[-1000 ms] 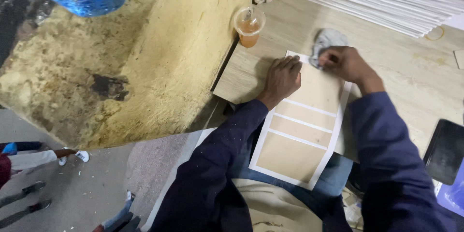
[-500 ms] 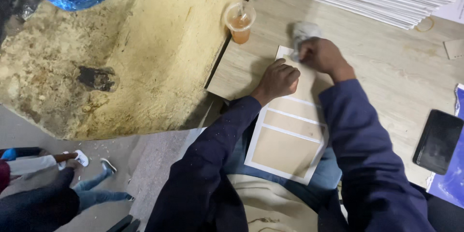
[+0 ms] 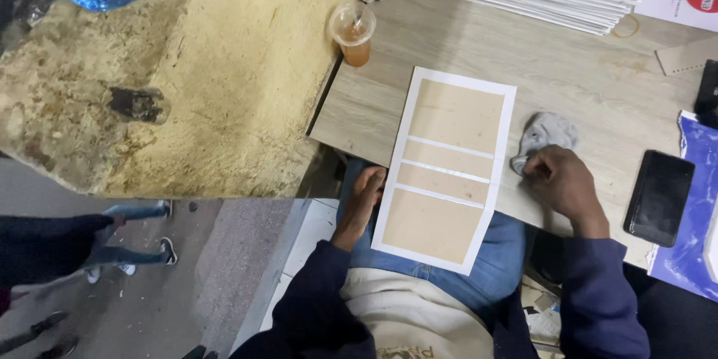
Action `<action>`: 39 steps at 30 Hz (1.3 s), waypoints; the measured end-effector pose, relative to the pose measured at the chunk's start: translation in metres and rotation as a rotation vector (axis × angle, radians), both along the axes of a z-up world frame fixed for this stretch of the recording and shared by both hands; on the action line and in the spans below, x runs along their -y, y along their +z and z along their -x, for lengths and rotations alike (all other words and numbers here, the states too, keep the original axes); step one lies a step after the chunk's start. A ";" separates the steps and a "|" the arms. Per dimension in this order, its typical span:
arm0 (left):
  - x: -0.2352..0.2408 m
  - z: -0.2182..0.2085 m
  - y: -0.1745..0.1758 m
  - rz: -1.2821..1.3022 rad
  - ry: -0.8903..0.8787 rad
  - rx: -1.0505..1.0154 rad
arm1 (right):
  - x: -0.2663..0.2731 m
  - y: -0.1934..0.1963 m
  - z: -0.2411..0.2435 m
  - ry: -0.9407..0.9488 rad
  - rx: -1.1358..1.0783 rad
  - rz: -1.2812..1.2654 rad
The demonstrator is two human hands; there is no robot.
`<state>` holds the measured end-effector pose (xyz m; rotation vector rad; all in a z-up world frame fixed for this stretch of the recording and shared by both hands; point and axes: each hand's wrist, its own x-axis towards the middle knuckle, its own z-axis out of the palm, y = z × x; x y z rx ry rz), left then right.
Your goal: The person sits on the floor and wipes a rectangular piece of paper with a cloth. They flip the paper over to clean the other side and continue wiping the surface thoroughly.
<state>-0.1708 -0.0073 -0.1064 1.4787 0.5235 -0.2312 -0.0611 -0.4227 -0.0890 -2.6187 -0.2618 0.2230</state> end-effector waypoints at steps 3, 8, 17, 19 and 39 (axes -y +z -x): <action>0.019 -0.020 0.031 0.028 -0.091 0.084 | -0.032 0.011 0.015 0.040 0.036 -0.077; 0.046 -0.063 0.076 0.290 -0.220 0.343 | -0.041 0.002 0.017 -0.095 -0.048 -0.016; 0.056 -0.114 0.297 -0.737 -0.653 0.981 | -0.041 0.000 0.028 -0.095 0.130 -0.078; 0.086 -0.113 0.283 -0.907 -0.651 1.144 | -0.045 -0.006 0.040 -0.100 0.200 -0.041; 0.108 -0.166 0.011 -1.148 -0.329 0.894 | -0.043 0.042 0.013 -0.186 0.601 -0.342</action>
